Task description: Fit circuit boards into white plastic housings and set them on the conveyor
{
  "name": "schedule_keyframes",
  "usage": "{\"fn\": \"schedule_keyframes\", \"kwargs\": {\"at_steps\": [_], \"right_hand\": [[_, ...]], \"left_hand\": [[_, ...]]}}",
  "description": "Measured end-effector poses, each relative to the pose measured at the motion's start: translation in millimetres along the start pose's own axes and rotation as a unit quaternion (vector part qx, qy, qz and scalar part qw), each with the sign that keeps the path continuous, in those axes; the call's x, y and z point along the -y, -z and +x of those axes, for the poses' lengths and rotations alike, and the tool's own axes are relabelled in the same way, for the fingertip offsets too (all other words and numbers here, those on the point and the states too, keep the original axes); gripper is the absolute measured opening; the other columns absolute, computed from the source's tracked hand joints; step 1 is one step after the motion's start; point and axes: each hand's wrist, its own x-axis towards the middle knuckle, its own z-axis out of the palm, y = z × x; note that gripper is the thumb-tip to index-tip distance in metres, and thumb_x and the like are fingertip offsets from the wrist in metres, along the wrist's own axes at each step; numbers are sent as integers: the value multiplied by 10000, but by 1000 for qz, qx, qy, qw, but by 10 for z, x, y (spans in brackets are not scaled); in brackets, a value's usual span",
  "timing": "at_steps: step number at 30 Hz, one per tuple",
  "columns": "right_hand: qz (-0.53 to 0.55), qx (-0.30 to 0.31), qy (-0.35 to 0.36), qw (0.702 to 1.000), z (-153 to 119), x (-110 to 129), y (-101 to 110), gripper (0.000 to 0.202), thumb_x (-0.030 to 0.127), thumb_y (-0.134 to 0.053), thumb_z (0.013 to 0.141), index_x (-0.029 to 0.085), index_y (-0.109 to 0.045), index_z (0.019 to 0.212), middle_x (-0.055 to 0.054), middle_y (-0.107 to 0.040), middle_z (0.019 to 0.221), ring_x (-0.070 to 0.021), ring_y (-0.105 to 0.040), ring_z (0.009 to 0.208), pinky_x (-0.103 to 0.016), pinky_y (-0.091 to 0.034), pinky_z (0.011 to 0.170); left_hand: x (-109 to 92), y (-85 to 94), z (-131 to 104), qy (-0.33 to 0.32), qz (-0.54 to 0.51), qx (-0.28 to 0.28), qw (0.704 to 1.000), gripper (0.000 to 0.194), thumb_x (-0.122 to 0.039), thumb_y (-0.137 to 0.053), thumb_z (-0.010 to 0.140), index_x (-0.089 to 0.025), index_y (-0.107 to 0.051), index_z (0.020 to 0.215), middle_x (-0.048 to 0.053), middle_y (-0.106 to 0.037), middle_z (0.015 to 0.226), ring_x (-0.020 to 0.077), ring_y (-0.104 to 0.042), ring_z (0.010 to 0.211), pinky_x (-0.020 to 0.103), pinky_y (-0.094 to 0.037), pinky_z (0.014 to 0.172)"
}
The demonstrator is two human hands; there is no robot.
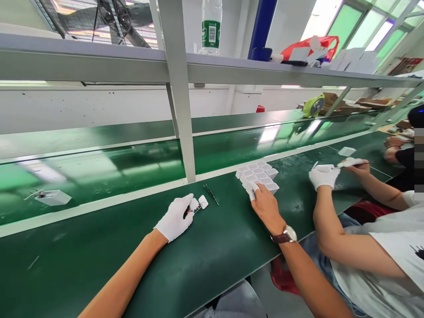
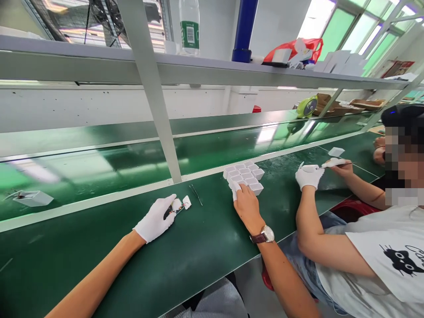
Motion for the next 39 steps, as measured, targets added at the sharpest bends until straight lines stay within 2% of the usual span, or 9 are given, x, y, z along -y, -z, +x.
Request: {"fn": "schedule_keyframes", "kwargs": {"at_steps": [5, 11, 14, 18, 24, 26, 30, 33, 39], "right_hand": [[2, 7, -6, 1000, 3, -13, -19, 284, 13, -458, 817, 150, -648, 978, -140, -662, 1071, -265, -627, 925, -344, -498, 699], [59, -32, 25, 997, -90, 187, 91, 270, 95, -451, 927, 158, -635, 1115, -125, -679, 1066, -262, -666, 905, -348, -535, 687], [187, -69, 122, 972, -112, 509, 220, 277, 116, -461, 964, 188, -618, 1181, -103, -685, 1122, -244, -675, 987, -351, -564, 812], [312, -15, 296, 903, -64, 1061, 269, 394, 43, -446, 940, 223, -602, 1254, -81, -690, 1157, -199, -672, 1020, -315, -567, 877], [321, 67, 442, 835, 117, 1595, 74, 465, 43, -461, 930, 245, -578, 1332, -84, -685, 1223, -201, -659, 1102, -335, -568, 896], [340, 92, 428, 832, 220, 1613, 36, 446, 98, -498, 950, 241, -545, 1370, -94, -637, 1327, -210, -611, 1203, -363, -540, 986], [322, 159, 359, 861, 397, 1466, -50, 559, 228, -667, 882, 135, -500, 1407, -179, -578, 1384, -301, -528, 1308, -472, -481, 1089], [278, 195, 347, 874, 395, 1325, -186, 548, 172, -622, 865, 107, -507, 1396, -201, -593, 1350, -329, -511, 1331, -526, -462, 1103], [239, 171, 356, 887, 261, 1241, -385, 588, 23, -491, 812, 125, -511, 1392, -182, -582, 1379, -319, -470, 1375, -557, -388, 1161]], "left_hand": [[8, -16, -29, 0, 23, -36, 999, 479, -230, -546, 903, -215, -502, 1380, 141, -642, 1299, 271, -659, 1068, 452, -544, 950], [-16, 13, -59, 28, 31, -46, 998, 582, -300, -699, 814, -221, -519, 1362, 143, -599, 1366, 336, -564, 1277, 528, -472, 1068], [-62, 49, -72, 47, 16, -41, 998, 728, -310, -777, 735, -203, -485, 1394, 166, -557, 1410, 366, -514, 1331, 557, -441, 1099], [-129, 75, -116, 89, -24, -45, 995, 1003, -330, -880, 571, -192, -406, 1445, 187, -519, 1435, 395, -498, 1343, 575, -446, 1094], [-134, 149, -297, 156, -92, -103, 978, 702, -299, -728, 755, -206, -432, 1384, 117, -660, 1252, 268, -673, 1120, 475, -532, 1009], [-124, 230, -354, 203, -89, -113, 968, 642, -285, -726, 748, -201, -474, 1332, 97, -685, 1204, 257, -692, 1075, 454, -552, 981], [-117, 382, -406, 257, -83, -127, 954, 550, -280, -781, 706, -219, -553, 1203, 59, -700, 1148, 253, -703, 1026, 434, -575, 944], [-117, 409, -402, 246, -101, -124, 956, 572, -279, -812, 690, -235, -555, 1199, 54, -691, 1177, 251, -697, 1052, 433, -566, 967], [-111, 359, -405, 238, -125, -118, 956, 637, -231, -838, 669, -244, -539, 1231, 63, -664, 1250, 258, -664, 1154, 441, -525, 1043]]}}
